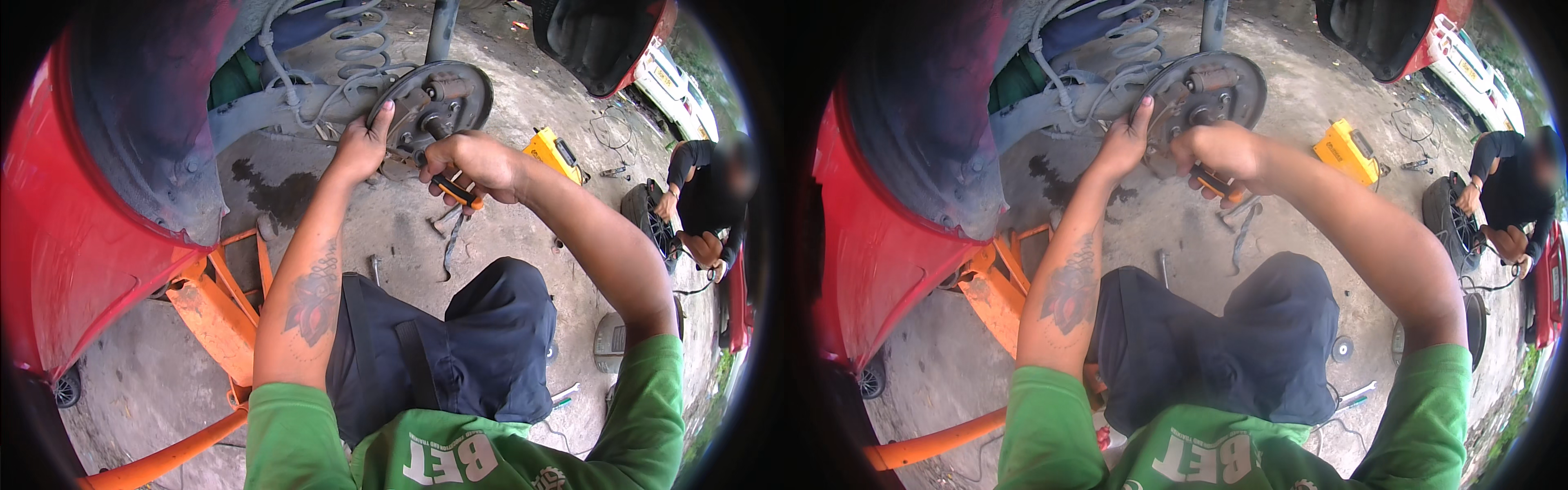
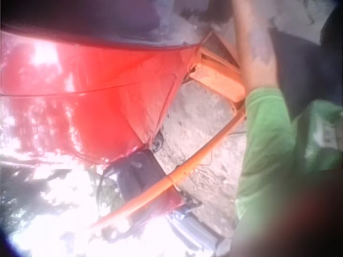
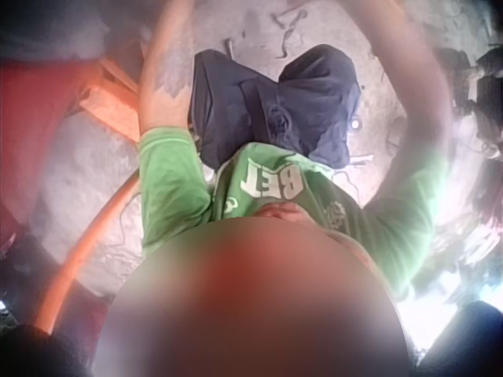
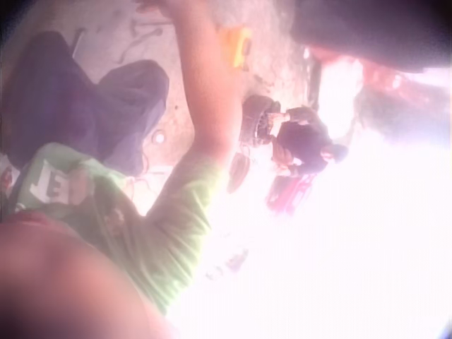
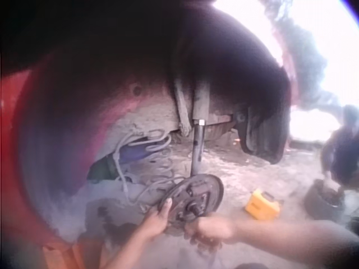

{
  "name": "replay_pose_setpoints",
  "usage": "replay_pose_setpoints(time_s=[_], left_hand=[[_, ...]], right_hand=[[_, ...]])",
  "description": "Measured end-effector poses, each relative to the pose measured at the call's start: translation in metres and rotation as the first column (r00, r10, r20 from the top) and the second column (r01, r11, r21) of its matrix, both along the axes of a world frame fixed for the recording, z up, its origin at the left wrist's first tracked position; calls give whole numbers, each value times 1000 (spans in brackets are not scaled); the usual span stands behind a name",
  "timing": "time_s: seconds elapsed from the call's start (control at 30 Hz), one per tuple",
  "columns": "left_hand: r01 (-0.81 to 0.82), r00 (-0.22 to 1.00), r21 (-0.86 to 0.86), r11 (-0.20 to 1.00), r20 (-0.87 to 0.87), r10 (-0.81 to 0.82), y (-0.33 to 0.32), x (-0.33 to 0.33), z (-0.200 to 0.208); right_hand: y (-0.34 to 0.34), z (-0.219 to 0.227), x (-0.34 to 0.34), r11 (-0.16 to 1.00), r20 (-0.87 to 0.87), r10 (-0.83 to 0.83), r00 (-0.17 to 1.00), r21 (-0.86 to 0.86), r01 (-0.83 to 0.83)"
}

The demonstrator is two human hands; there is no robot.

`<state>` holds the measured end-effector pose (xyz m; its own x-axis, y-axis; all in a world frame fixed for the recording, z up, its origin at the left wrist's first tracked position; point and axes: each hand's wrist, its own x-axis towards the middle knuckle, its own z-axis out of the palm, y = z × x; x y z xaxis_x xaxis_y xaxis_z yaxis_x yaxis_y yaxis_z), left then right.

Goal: The person uses pliers to remove a cotter pin and a washer from a car's rear brake assembly, then uses a hammer to tap a small metal piece. The person works on a red car raised on a jack stand in an outdoor area with tools and another person nearby.

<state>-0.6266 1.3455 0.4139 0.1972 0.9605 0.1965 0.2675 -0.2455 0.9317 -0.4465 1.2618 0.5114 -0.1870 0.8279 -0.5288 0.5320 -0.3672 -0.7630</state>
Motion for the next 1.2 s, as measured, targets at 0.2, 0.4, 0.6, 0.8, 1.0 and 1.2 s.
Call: replay_pose_setpoints(time_s=[0.2, 0.4, 0.6, 0.8, 1.0, 1.2], left_hand=[[35, 998, -11, 999, -45, -35, 1, -2, 0], [-118, 992, 111, 987, -36, 122, 0, 3, -5], [-132, 991, 75, 988, -5, 132, -4, 6, -2], [7, 1000, -42, 999, 15, -6, -7, 2, 9], [-10, 996, -106, 994, -91, 1, -7, -1, 16], [-84, 996, 35, 996, -24, 85, -8, 1, 5]], right_hand=[[-10, -39, 6, 978, -126, 140, 982, 170, -117], [-12, -57, 8, 968, -138, 86, 987, 246, -50], [-9, -54, 6, 984, -193, -20, 981, 168, 53], [-12, -67, 2, 982, -324, 12, 946, 180, 49], [-27, -70, -19, 945, -169, -83, 982, 300, 132], [-47, -80, -50, 844, 58, -228, 972, 509, 168]])
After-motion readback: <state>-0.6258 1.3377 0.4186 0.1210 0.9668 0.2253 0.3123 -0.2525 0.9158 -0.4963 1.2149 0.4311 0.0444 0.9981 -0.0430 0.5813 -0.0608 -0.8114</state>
